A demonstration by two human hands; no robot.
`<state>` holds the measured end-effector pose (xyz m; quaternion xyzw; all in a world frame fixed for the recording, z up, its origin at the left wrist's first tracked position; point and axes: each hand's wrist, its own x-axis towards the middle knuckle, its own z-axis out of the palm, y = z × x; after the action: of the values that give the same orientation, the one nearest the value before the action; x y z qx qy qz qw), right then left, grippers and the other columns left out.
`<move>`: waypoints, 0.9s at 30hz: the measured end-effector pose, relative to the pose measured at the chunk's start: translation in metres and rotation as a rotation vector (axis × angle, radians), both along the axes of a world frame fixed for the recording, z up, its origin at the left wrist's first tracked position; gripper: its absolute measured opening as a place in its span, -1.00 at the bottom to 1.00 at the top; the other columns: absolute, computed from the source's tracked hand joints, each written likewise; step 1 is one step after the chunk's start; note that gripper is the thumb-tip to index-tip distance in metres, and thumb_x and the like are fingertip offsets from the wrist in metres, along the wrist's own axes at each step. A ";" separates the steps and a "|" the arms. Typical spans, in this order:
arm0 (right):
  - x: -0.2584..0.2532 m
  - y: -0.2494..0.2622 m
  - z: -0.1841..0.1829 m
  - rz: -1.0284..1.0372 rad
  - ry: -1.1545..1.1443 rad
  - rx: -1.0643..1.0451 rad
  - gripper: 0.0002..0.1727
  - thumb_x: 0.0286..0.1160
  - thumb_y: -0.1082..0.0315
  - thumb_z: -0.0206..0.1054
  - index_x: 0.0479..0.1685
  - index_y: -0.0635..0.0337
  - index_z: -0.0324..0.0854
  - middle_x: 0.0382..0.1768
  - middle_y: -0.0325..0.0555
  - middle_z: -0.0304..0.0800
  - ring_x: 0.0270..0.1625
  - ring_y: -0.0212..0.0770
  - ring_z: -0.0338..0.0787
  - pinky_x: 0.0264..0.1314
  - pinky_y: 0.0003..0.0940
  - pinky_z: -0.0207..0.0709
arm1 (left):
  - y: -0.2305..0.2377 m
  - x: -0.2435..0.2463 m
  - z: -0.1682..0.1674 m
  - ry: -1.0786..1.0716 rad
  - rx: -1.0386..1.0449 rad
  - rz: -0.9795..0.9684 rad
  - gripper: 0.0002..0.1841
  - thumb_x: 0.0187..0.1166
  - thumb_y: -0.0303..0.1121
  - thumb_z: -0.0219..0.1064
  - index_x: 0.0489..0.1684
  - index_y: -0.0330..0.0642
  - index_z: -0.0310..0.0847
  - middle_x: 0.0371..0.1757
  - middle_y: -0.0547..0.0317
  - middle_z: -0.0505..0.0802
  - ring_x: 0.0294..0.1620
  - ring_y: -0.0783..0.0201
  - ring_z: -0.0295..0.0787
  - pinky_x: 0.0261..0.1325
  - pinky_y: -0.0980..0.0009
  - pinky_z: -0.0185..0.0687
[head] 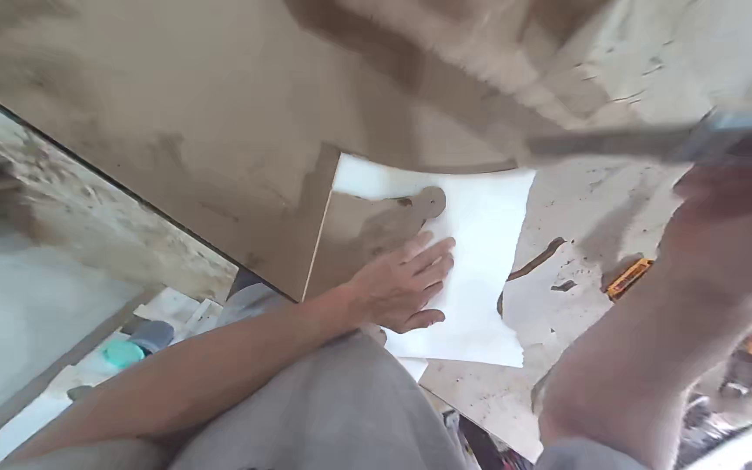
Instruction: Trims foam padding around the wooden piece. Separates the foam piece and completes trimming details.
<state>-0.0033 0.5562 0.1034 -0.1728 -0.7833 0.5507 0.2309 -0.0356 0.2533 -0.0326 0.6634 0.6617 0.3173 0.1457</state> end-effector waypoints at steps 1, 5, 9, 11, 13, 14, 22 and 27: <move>0.024 -0.012 0.005 -0.118 -0.022 -0.023 -0.51 0.86 0.00 -0.36 0.26 0.00 0.43 0.00 -0.32 0.77 -0.29 -0.36 0.79 -0.38 -0.41 0.73 | -0.002 -0.002 0.003 -0.004 0.047 -0.027 -0.23 0.79 0.22 -0.29 0.14 -0.19 0.77 0.59 -0.05 0.67 0.77 -0.11 0.34 0.82 -0.17 0.03; 0.101 -0.072 0.012 -0.673 -0.120 -0.159 -0.59 0.84 0.24 -0.22 -0.02 0.07 0.60 -0.42 -0.34 0.83 -0.61 -0.38 0.72 -0.64 -0.47 0.64 | -0.007 -0.005 0.008 -0.026 0.151 -0.018 -0.35 0.82 0.11 -0.28 0.03 -0.05 0.79 0.47 0.08 0.77 0.67 0.01 0.51 0.77 -0.13 0.13; 0.199 -0.130 0.002 -1.042 0.165 -0.505 -0.60 0.90 0.16 -0.31 0.11 0.01 0.48 -0.16 -0.25 0.90 -0.27 -0.34 0.87 -0.26 -0.47 0.76 | -0.008 -0.045 0.015 -0.045 0.060 0.267 -0.53 0.74 -0.05 0.00 0.02 -0.09 0.85 0.29 -0.02 0.85 0.46 0.01 0.67 0.68 -0.15 0.23; 0.238 -0.172 -0.013 -1.051 0.241 -0.571 -0.77 0.76 0.27 -0.06 0.13 -0.03 0.49 -0.03 -0.22 0.87 -0.10 -0.30 0.88 -0.07 -0.38 0.80 | -0.006 -0.086 0.022 0.008 -0.137 0.391 -0.56 0.72 -0.10 0.02 0.18 -0.11 0.78 0.37 -0.07 0.77 0.45 -0.05 0.64 0.58 -0.15 0.33; 0.259 -0.220 -0.037 -0.985 0.269 -0.678 -0.72 0.45 0.33 0.40 0.14 -0.06 0.67 -0.10 -0.25 0.91 -0.04 -0.27 0.91 0.09 -0.28 0.82 | -0.001 -0.117 0.020 0.052 -0.362 0.428 -0.54 0.72 -0.11 0.01 0.38 -0.14 0.64 0.47 -0.18 0.68 0.51 -0.19 0.56 0.50 -0.22 0.39; 0.263 -0.244 -0.049 -0.942 0.257 -0.731 -0.60 0.34 0.36 0.50 0.21 -0.07 0.67 -0.14 -0.25 0.92 -0.05 -0.25 0.92 0.12 -0.22 0.82 | 0.003 -0.125 0.019 0.076 -0.456 0.409 -0.52 0.73 -0.12 0.03 0.45 -0.17 0.58 0.49 -0.23 0.65 0.54 -0.27 0.52 0.47 -0.26 0.43; 0.223 -0.400 -0.102 -1.533 -0.395 -0.404 -0.84 0.50 0.48 0.26 -0.02 0.33 0.58 -0.48 -0.24 0.69 -0.65 -0.40 0.62 -0.60 -0.41 0.64 | 0.032 -0.167 0.024 -0.138 -0.904 0.046 -0.54 0.75 0.01 0.22 0.20 -0.26 0.68 -0.02 -0.23 0.83 0.06 -0.23 0.79 0.16 -0.41 0.58; 0.249 -0.370 -0.086 -1.427 -0.770 -0.004 -0.37 0.47 0.16 0.46 0.38 0.50 0.54 0.27 0.35 0.73 0.33 0.09 0.74 0.42 -0.01 0.57 | -0.029 -0.188 0.029 -0.035 -0.756 0.226 -0.54 0.83 -0.06 0.09 0.24 -0.34 0.63 0.04 -0.40 0.80 0.11 -0.39 0.76 0.15 -0.48 0.53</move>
<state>0.2457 0.1865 0.0171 -0.8087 -0.5079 0.1742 0.2402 -0.2240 0.2240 -0.0032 0.4805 0.7981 0.0766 0.3553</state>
